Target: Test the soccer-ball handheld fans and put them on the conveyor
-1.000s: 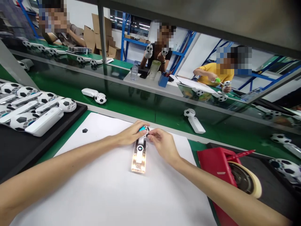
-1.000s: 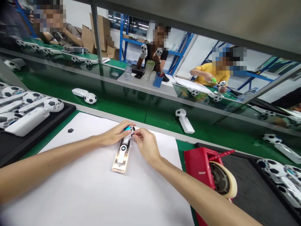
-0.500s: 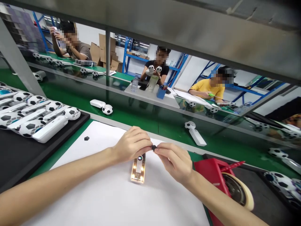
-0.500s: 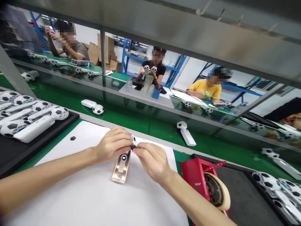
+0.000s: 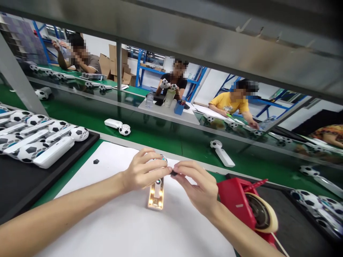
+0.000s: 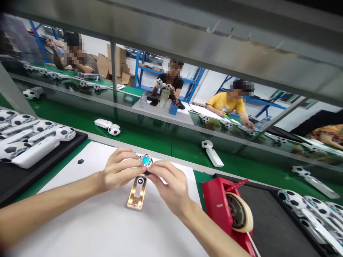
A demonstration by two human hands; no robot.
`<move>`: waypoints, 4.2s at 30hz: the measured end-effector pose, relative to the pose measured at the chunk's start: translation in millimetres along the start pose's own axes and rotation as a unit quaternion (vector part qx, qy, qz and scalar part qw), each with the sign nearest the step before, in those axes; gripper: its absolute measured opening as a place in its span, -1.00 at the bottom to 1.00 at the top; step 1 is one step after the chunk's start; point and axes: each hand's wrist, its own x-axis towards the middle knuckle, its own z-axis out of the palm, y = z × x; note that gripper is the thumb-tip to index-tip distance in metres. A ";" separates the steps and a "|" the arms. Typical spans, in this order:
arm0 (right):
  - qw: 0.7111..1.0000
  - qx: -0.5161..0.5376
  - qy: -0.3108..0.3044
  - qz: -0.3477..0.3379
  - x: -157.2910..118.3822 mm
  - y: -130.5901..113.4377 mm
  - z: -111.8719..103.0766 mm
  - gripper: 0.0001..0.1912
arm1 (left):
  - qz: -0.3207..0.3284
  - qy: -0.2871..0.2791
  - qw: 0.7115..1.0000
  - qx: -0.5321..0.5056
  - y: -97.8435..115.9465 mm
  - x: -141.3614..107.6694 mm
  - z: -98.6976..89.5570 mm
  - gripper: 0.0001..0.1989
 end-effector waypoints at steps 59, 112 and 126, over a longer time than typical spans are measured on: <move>0.820 0.293 -0.012 0.492 -16.3 36.1 54.7 -0.37 | -0.770 -0.015 0.527 -0.359 -22.5 -19.6 65.3 -0.78; 0.661 0.357 -0.026 0.660 31.5 -52.3 28.2 -0.74 | -0.623 0.053 0.614 -0.483 -4.1 55.6 17.7 -0.71; 0.880 0.040 -0.220 0.419 52.9 -47.3 -74.6 -0.47 | -0.674 0.057 0.655 -0.338 21.0 74.7 8.0 -0.65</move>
